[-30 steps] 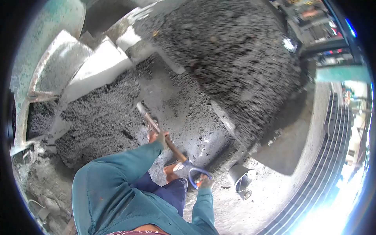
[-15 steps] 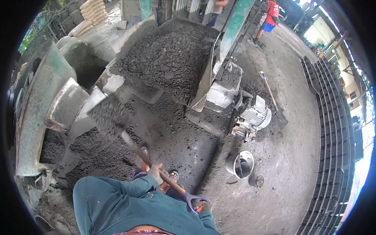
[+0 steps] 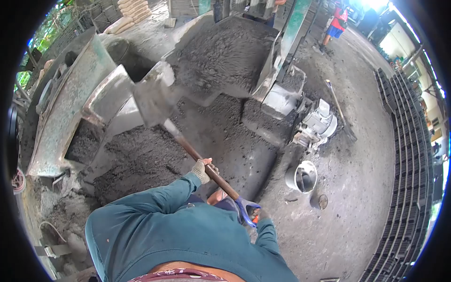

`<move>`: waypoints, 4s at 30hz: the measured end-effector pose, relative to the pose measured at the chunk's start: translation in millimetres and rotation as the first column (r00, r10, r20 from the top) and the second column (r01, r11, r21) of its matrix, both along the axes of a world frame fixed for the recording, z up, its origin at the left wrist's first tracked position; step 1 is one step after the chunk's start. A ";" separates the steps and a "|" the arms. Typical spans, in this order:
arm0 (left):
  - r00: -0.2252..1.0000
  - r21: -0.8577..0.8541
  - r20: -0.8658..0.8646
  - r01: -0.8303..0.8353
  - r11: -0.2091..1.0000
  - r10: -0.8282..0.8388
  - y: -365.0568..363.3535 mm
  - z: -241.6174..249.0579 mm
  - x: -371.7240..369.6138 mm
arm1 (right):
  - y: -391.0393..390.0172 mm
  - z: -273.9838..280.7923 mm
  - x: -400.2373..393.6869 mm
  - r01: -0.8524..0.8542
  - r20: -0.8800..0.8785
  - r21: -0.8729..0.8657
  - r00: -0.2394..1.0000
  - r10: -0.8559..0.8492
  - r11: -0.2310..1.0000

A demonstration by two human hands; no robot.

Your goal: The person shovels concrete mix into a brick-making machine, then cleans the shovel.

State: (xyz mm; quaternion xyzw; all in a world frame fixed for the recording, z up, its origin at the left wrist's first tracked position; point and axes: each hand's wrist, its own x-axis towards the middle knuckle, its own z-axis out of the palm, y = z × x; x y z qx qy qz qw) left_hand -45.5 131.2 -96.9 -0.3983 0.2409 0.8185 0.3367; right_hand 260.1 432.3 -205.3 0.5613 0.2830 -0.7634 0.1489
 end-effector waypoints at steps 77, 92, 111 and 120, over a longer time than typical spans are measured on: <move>0.692 -0.279 -0.551 -0.680 0.678 0.467 -384.0 127.0 -591.5 | -547.3 -48.7 -1287.7 -0.355 -0.333 0.199 0.852 0.404 0.913; 0.870 -0.098 -0.126 -0.489 0.867 0.476 -301.2 -17.8 -879.1 | -351.7 -142.0 -1459.8 -0.402 0.092 0.540 0.901 0.423 0.739; 0.970 -0.435 -0.187 -0.224 0.872 0.156 -375.1 49.7 -988.3 | -431.0 -82.1 -1461.9 -0.282 0.192 0.636 0.959 0.206 0.719; 0.987 -0.634 -0.129 -0.009 0.773 -0.094 -325.2 -61.1 -981.6 | -366.3 -147.0 -1469.4 -0.281 0.140 0.541 0.960 0.245 0.792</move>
